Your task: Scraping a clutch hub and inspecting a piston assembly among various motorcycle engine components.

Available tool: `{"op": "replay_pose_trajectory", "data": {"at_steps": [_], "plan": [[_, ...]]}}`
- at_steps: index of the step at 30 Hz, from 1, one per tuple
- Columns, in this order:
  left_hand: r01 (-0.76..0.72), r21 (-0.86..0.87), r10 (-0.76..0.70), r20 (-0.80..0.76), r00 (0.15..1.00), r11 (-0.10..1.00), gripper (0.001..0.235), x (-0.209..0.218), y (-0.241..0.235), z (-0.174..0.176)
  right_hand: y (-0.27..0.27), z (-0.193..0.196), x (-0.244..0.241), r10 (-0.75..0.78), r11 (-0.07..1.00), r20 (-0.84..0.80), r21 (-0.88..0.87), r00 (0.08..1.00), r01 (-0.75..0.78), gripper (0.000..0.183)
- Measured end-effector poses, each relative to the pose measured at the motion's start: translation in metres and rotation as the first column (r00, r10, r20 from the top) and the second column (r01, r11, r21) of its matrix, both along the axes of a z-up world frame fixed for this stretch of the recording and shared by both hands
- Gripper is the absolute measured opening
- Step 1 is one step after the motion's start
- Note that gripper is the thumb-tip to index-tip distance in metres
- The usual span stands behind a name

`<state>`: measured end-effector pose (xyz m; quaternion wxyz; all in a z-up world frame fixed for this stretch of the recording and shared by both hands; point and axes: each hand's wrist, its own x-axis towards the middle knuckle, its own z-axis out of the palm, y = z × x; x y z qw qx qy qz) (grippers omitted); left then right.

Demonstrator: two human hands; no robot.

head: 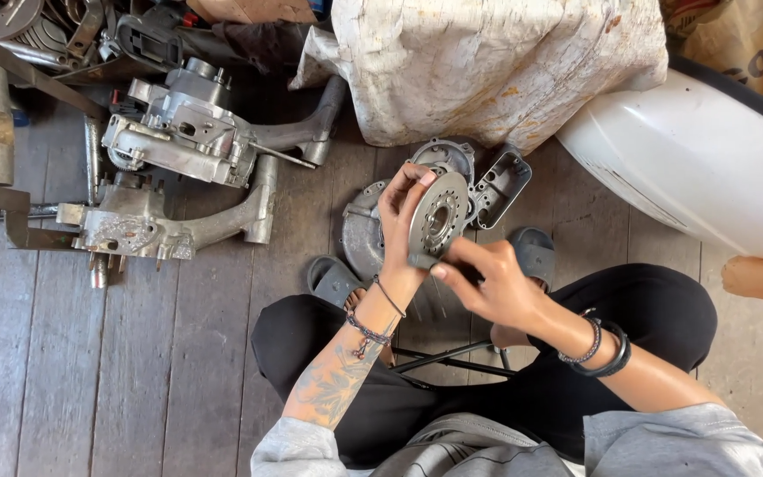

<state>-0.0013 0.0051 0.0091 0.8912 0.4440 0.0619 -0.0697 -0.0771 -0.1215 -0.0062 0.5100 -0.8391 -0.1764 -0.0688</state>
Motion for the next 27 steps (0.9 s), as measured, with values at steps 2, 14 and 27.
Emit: {"op": "replay_pose_trajectory", "data": {"at_steps": [2, 14, 27], "plan": [[0.001, 0.000, -0.001, 0.015, 1.000, 1.000, 0.015, 0.002, 0.000, 0.006, -0.002, 0.002, 0.006, -0.013, 1.000, 0.011, -0.004, 1.000, 0.013, 0.020], [0.057, 0.130, -0.070, 0.099, 0.993, 0.990, 0.016, -0.005, -0.002, 0.005, -0.023, 0.011, 0.014, -0.092, 0.995, 0.043, -0.035, 0.995, 0.094, 0.022], [0.330, -0.005, -0.329, -0.084, 0.941, 0.944, 0.018, -0.012, -0.009, -0.011, -0.070, 0.041, 0.038, -0.056, 0.940, 0.174, -0.324, 0.983, 0.111, 0.018]]}}
